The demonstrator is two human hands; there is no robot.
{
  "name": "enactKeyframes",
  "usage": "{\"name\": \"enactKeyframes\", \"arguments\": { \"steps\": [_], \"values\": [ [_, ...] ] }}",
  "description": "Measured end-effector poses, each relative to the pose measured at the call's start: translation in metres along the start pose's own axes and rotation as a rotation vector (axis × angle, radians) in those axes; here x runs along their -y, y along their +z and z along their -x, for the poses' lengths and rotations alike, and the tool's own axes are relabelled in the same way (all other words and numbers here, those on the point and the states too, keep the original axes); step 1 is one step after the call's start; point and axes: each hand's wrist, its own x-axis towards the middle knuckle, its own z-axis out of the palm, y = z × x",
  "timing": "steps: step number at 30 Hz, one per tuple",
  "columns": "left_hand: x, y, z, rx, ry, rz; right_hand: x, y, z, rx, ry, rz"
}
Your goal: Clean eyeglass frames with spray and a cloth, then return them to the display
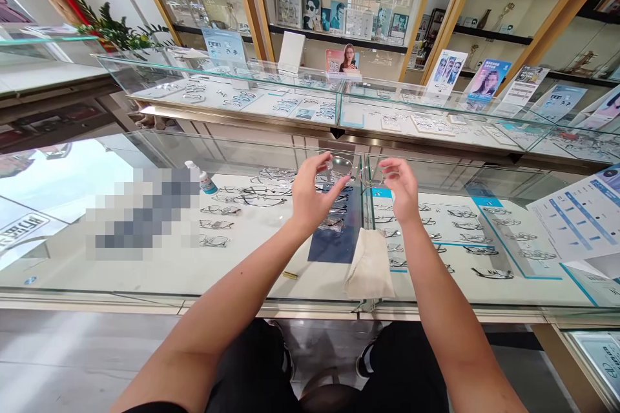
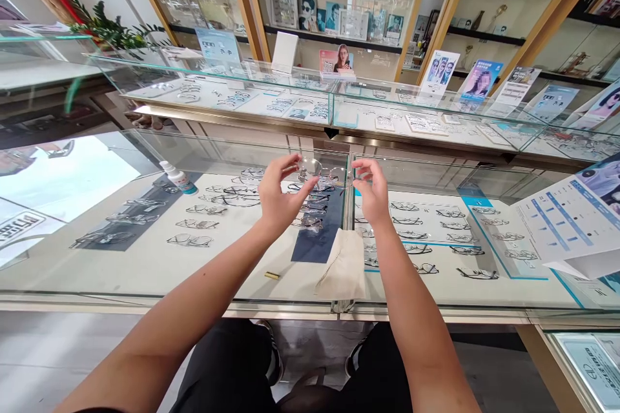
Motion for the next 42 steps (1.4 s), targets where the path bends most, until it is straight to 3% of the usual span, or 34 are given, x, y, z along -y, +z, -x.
{"name": "enactKeyframes", "arguments": {
  "steps": [8, 16, 25, 28, 32, 38, 42],
  "values": [
    [0.005, -0.005, -0.007, -0.051, -0.136, 0.054, -0.017, 0.013, 0.002, 0.046, 0.062, 0.074],
    [0.009, -0.003, -0.005, 0.084, -0.108, 0.122, -0.027, 0.013, 0.005, -0.038, 0.188, 0.013],
    [0.026, 0.005, -0.007, 0.051, -0.496, 0.415, -0.025, 0.011, 0.004, -0.032, 0.172, -0.002],
    [0.028, 0.006, -0.008, 0.063, -0.559, 0.448, -0.025, 0.010, 0.004, -0.011, 0.153, 0.018],
    [0.027, -0.001, -0.009, 0.020, -0.472, 0.342, -0.022, 0.008, 0.002, -0.024, 0.096, 0.027],
    [0.035, -0.013, -0.013, -0.017, -0.045, -0.060, -0.018, 0.006, 0.002, -0.024, 0.041, 0.026],
    [0.036, -0.014, -0.016, -0.067, 0.056, -0.124, -0.013, 0.012, 0.005, -0.051, 0.019, -0.032]
  ]
}}
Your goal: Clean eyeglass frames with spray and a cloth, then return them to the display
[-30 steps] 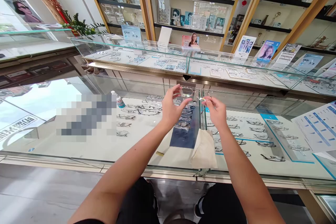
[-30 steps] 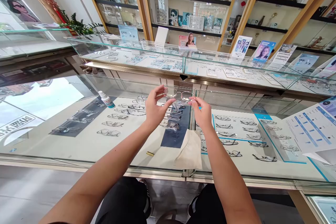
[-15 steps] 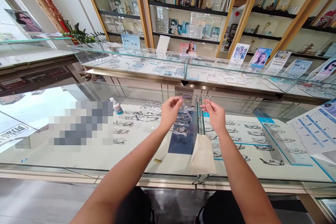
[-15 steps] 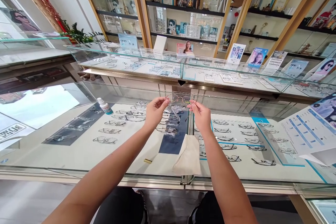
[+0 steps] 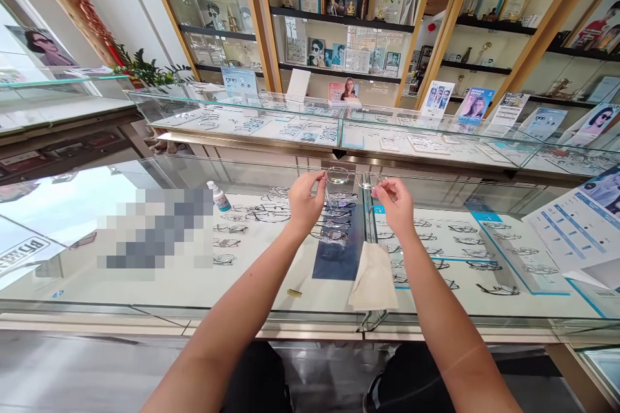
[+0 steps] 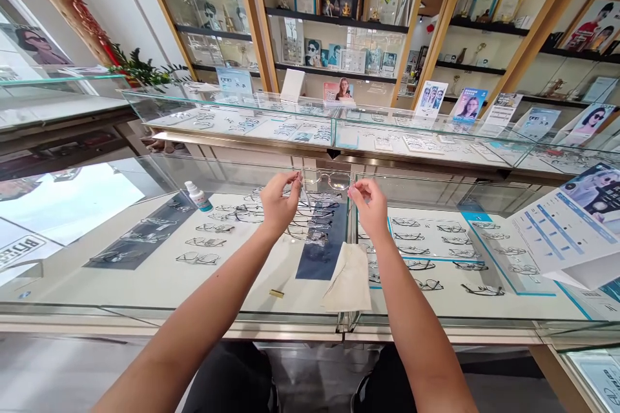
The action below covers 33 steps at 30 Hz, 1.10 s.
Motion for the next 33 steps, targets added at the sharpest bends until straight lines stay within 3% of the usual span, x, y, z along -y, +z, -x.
{"name": "enactKeyframes", "arguments": {
  "steps": [5, 8, 11, 15, 20, 26, 33],
  "values": [
    [-0.019, -0.008, -0.018, -0.110, 0.025, 0.029, 0.029, 0.004, -0.006, -0.079, -0.054, -0.006],
    [-0.037, -0.019, -0.047, -0.185, 0.066, 0.037, 0.062, -0.002, -0.022, -0.160, -0.182, 0.117],
    [-0.057, -0.030, -0.081, -0.259, 0.166, 0.058, 0.096, -0.006, -0.039, -0.174, -0.158, 0.152],
    [-0.079, -0.040, -0.107, -0.324, 0.166, 0.050, 0.125, -0.002, -0.049, -0.232, -0.173, 0.112],
    [-0.089, -0.045, -0.107, -0.299, 0.099, 0.139, 0.139, 0.002, -0.043, -0.242, -0.198, 0.096],
    [-0.089, -0.056, -0.102, -0.126, 0.010, 0.216, 0.150, -0.006, -0.033, -0.213, -0.221, 0.153],
    [-0.092, -0.056, -0.102, -0.102, -0.050, 0.289, 0.152, -0.007, -0.028, -0.223, -0.200, 0.274]
  ]
}}
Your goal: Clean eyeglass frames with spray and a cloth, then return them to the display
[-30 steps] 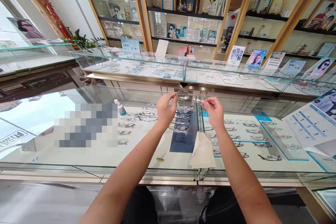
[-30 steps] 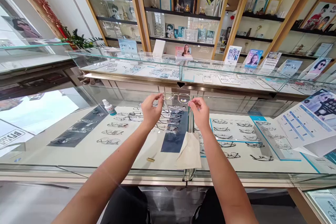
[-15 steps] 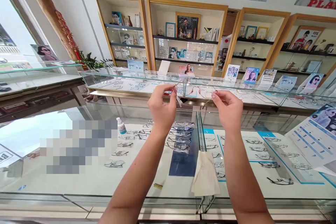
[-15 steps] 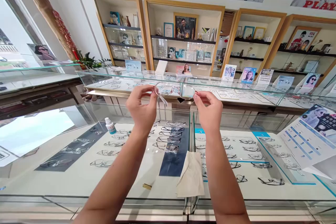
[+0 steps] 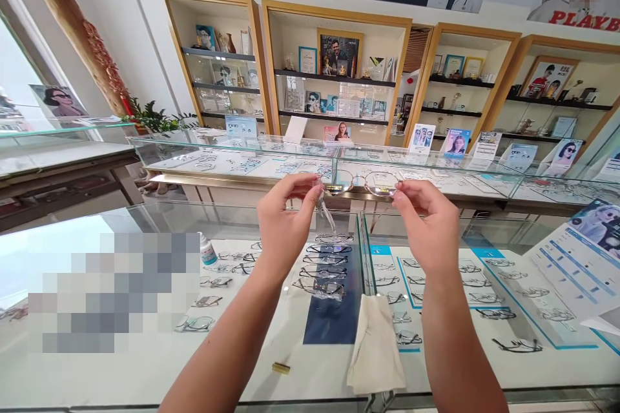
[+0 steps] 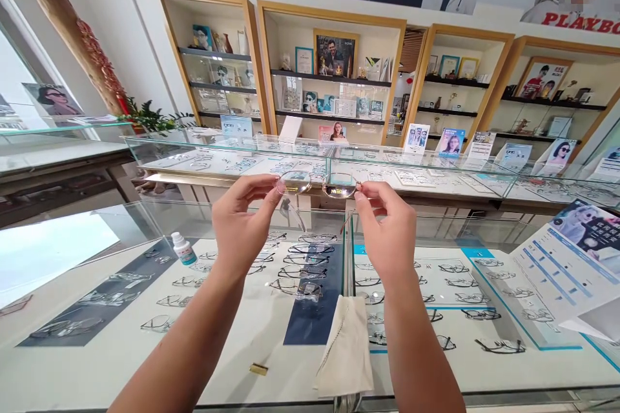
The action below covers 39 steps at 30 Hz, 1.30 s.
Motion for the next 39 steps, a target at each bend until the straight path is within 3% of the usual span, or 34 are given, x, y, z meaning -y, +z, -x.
{"name": "enactKeyframes", "arguments": {
  "steps": [9, 18, 24, 32, 39],
  "values": [
    [0.017, 0.007, 0.001, -0.030, -0.033, -0.015, -0.008, 0.004, -0.007, 0.074, 0.039, 0.126],
    [0.022, 0.009, 0.001, -0.085, -0.005, 0.000, -0.014, 0.004, -0.010, 0.163, -0.087, 0.241],
    [0.024, 0.008, 0.000, -0.075, 0.030, -0.035, -0.015, 0.004, -0.010, 0.125, -0.145, 0.262],
    [0.024, 0.008, -0.001, -0.065, 0.016, 0.005, -0.021, 0.012, -0.013, 0.186, 0.113, -0.172],
    [0.028, 0.010, 0.000, -0.052, -0.058, 0.021, -0.015, 0.013, -0.013, 0.166, 0.083, -0.253]
  ]
}}
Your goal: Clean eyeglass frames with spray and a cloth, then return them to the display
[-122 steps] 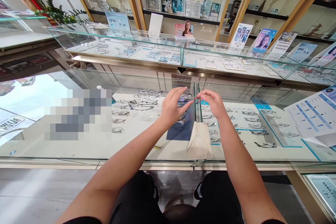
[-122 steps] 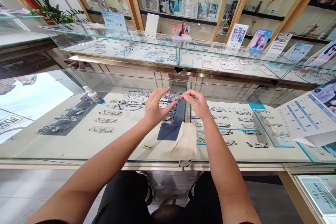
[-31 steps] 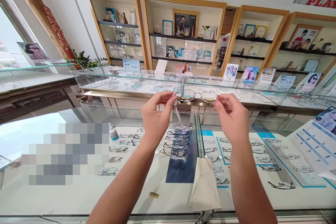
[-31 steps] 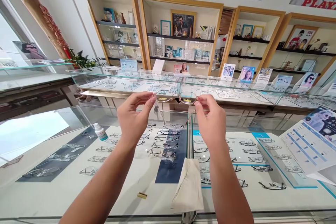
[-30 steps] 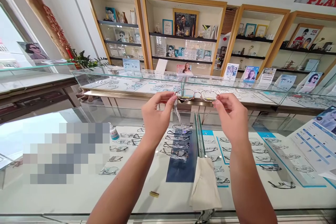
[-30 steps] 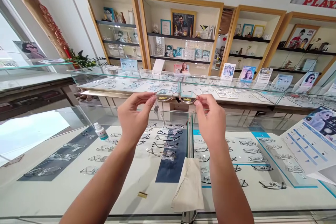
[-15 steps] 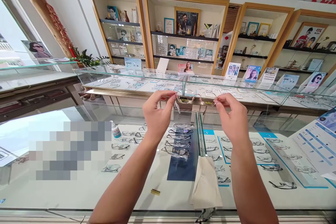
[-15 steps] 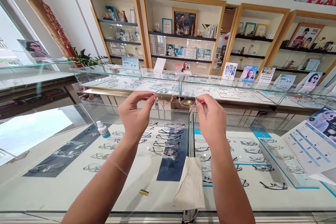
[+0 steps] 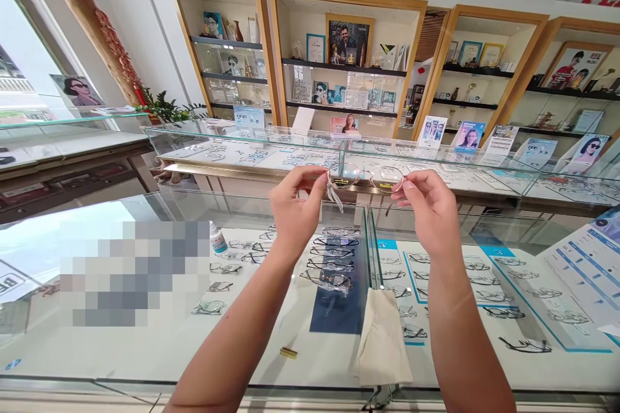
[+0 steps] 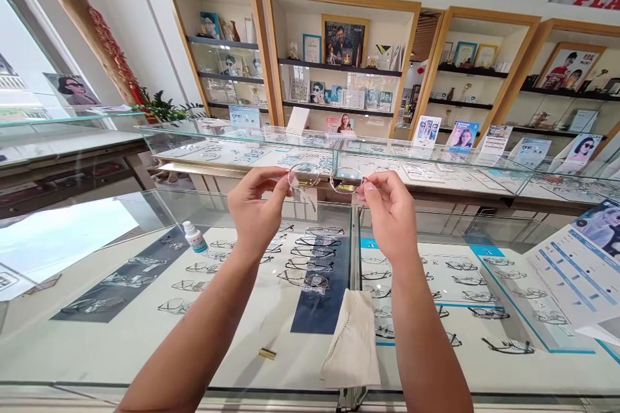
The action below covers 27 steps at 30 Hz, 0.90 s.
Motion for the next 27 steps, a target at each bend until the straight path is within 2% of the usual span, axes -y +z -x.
{"name": "enactKeyframes", "arguments": {
  "steps": [6, 11, 17, 22, 27],
  "values": [
    [0.009, 0.004, -0.003, 0.070, -0.144, 0.204, 0.000, 0.000, 0.000, 0.012, -0.081, 0.026],
    [0.010, 0.004, -0.005, 0.109, -0.167, 0.265, 0.000, 0.000, -0.001, 0.013, -0.067, 0.024],
    [0.005, 0.003, -0.003, 0.120, -0.083, 0.245, -0.004, -0.003, -0.004, -0.020, -0.037, 0.002],
    [-0.004, 0.000, 0.000, 0.130, -0.030, 0.191, -0.014, -0.007, -0.008, -0.025, 0.056, -0.039],
    [-0.014, -0.006, 0.003, 0.181, 0.077, 0.149, -0.018, -0.008, -0.010, -0.024, 0.066, -0.049]
  ]
}}
